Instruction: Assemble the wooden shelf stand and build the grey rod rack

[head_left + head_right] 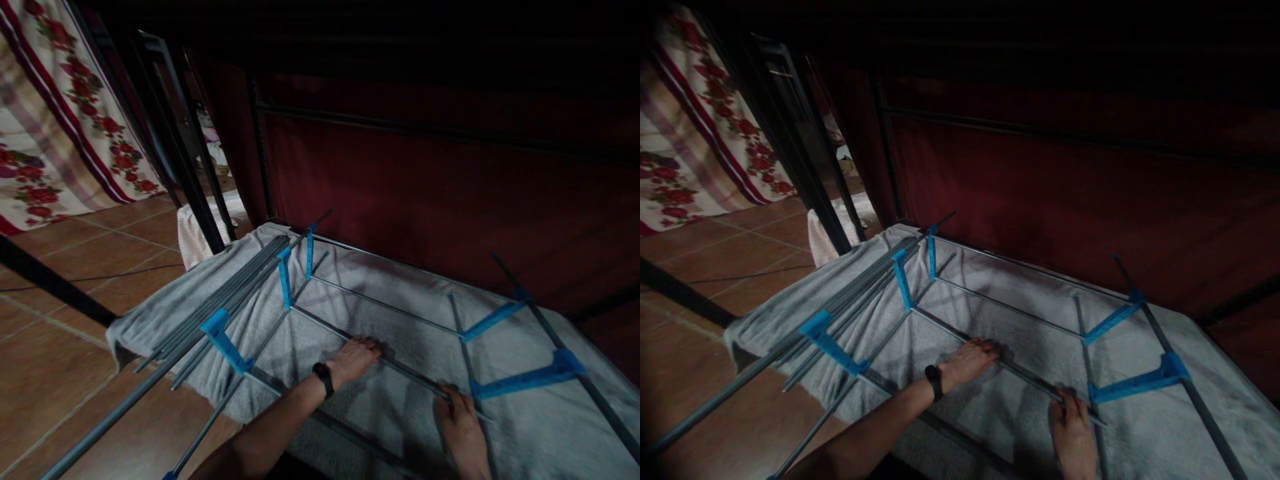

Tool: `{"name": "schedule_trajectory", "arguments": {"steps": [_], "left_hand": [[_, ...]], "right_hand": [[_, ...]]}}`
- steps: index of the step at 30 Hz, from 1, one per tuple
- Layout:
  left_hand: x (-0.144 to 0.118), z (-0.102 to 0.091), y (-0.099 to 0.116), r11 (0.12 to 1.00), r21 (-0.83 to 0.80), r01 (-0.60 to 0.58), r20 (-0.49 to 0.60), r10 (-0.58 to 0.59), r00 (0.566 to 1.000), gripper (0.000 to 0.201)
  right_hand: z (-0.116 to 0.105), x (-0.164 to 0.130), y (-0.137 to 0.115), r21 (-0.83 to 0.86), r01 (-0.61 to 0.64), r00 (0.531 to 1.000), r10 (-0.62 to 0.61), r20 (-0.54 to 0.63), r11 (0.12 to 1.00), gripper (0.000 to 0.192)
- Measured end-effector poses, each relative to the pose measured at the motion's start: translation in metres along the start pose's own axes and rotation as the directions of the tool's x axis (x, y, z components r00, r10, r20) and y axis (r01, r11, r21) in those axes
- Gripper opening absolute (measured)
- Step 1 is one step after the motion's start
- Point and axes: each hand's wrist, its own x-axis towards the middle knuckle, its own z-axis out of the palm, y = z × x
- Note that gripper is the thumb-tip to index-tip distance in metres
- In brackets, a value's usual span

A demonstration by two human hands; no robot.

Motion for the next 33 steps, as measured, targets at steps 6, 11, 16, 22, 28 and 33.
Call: {"name": "schedule_trajectory", "arguments": {"steps": [6, 11, 16, 22, 28, 33], "left_hand": [[0.0, -0.001, 0.001, 1.0, 0.021, 0.007, 0.006, -0.008, 1.0, 0.028], [-0.002, -0.004, 0.002, 1.0, -0.003, 0.027, -0.021, -0.027, 0.999, 0.029], [-0.002, -0.008, 0.004, 0.999, 0.004, 0.051, 0.0, -0.051, 0.999, 0.031], [-0.001, -0.01, 0.002, 0.998, -0.025, 0.05, 0.011, -0.05, 0.999, 0.031], [0.003, -0.005, -0.006, 0.997, -0.035, 0.072, 0.039, -0.071, 0.997, 0.037], [0.007, 0.0, -0.014, 0.998, -0.024, 0.066, 0.039, -0.065, 0.997, 0.039]], "right_hand": [[-0.002, -0.003, -0.005, 0.0, -0.006, 1.0, 0.006, 0.025, 1.0, 0.052], [-0.004, -0.003, -0.008, -0.003, -0.006, 0.999, 0.006, 0.038, 1.0, 0.053], [0.001, 0.0, -0.003, 0.019, 0.003, 1.0, -0.003, -0.003, 1.0, 0.051], [0.006, 0.002, -0.01, 0.087, 0.04, 0.992, -0.029, -0.12, 0.995, 0.044], [-0.002, -0.003, -0.038, 0.171, -0.035, 0.973, 0.072, -0.218, 0.985, 0.045], [-0.002, -0.006, -0.033, 0.252, -0.19, 0.911, 0.266, -0.315, 0.949, 0.046]]}}
